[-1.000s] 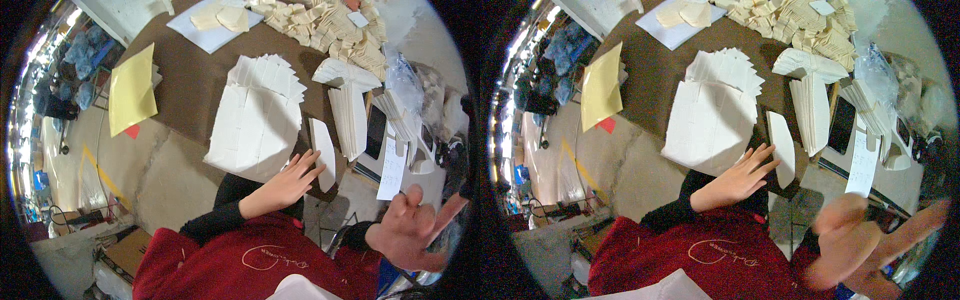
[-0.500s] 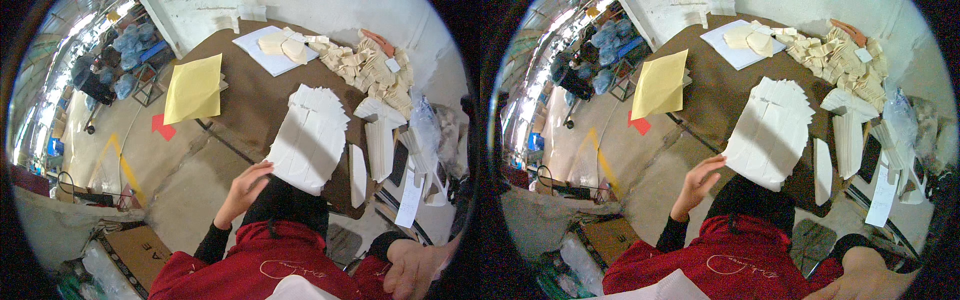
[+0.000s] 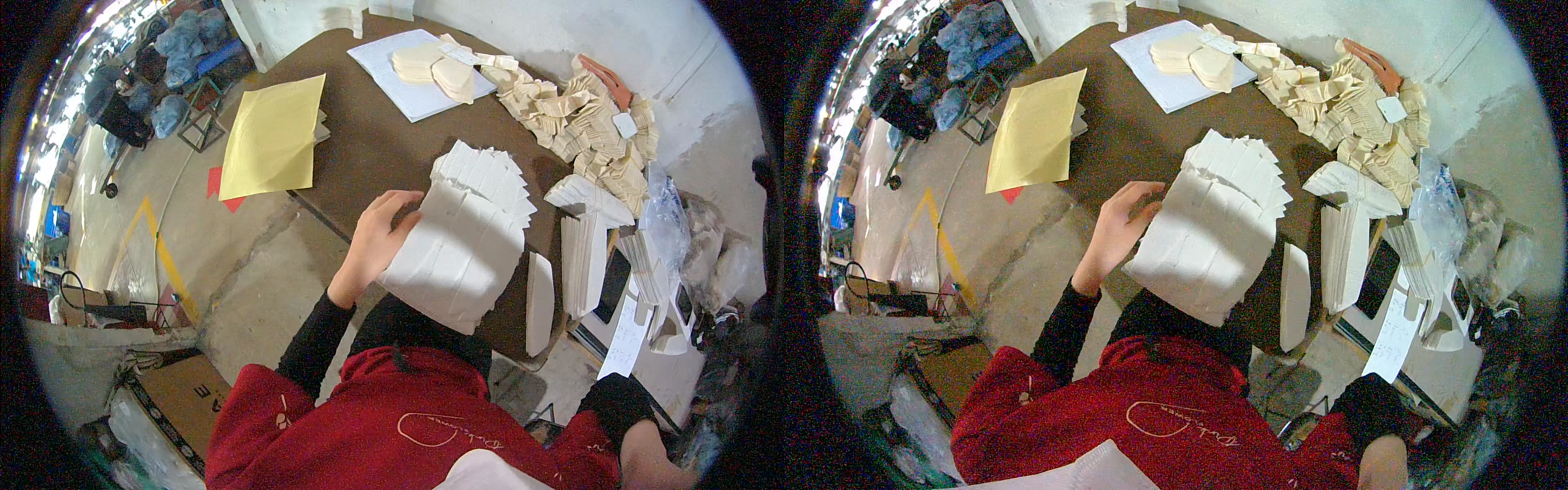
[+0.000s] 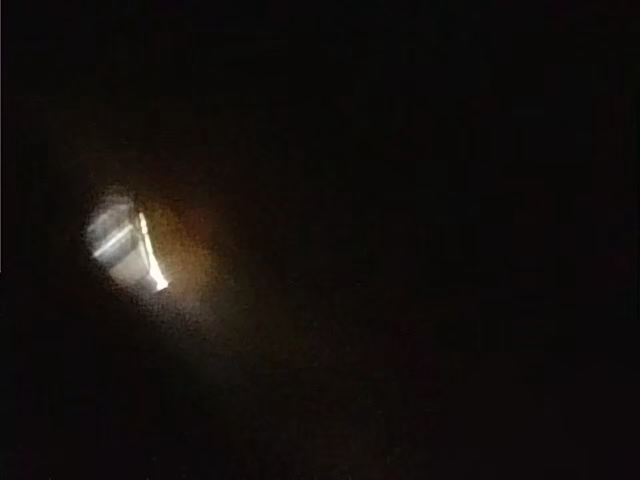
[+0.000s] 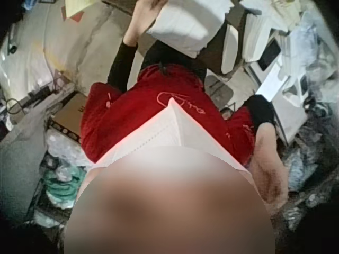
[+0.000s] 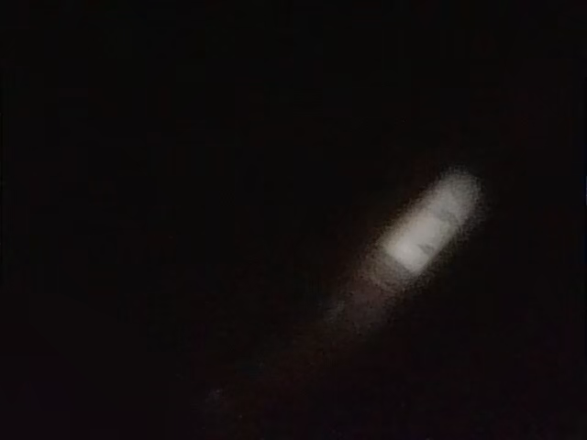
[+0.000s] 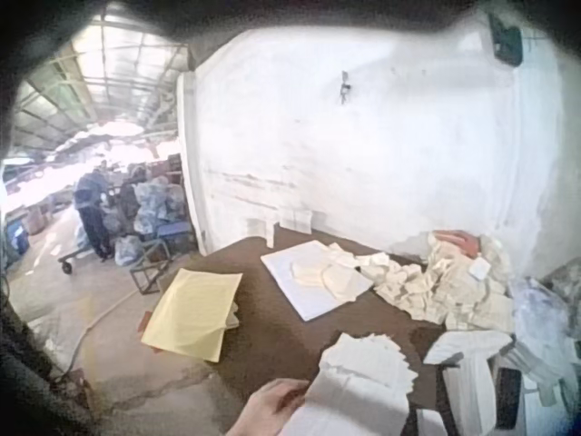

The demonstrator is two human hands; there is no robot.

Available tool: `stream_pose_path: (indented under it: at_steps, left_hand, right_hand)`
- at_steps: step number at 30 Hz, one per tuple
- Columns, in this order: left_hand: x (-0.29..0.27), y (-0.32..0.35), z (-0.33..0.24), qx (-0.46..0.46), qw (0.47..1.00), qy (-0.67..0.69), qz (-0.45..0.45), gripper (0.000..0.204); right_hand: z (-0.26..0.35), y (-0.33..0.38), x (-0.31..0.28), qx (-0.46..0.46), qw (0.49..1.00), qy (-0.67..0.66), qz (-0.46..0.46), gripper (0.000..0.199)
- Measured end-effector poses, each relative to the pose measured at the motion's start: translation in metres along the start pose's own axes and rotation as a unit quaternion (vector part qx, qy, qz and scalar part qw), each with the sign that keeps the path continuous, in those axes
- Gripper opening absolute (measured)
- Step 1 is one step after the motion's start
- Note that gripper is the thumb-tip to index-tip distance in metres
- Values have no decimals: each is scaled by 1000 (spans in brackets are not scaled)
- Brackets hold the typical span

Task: The person repeatedly picks up white paper pieces from a stack, folds them in half, and places them into a separate pile on the table. The process is continuous and repetitive throughout the clip.

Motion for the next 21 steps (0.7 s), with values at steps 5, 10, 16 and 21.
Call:
stream_pose_path:
  at_steps: [5, 10, 16, 21]
  left_hand:
    - [21, -23, 18, -14, 996, -76, -46, 18]
    - [27, -37, 39, -46, 996, 6, -81, 11]
    - [-71, 1, 79, -178, 951, 38, -250, 15]
    - [-144, 92, 132, -318, 875, -272, -242, 34]
  right_hand:
    - [-14, 35, -3, 47, 998, -22, 31, 26]
    - [-19, 96, 30, 233, 968, -42, 87, 26]
    - [-33, 195, 139, 474, 872, 89, 79, 26]
    - [-47, 234, 164, 552, 828, 49, 90, 28]
Point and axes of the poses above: each hand's wrist, its own y-axis away from the middle knuckle, its own x-axis out of the palm, z = x × y, the point moved 2 cm from there along -y, towards the middle knuckle, and after that the axes turned 5 degrees about -x, right-handed, at the moved point
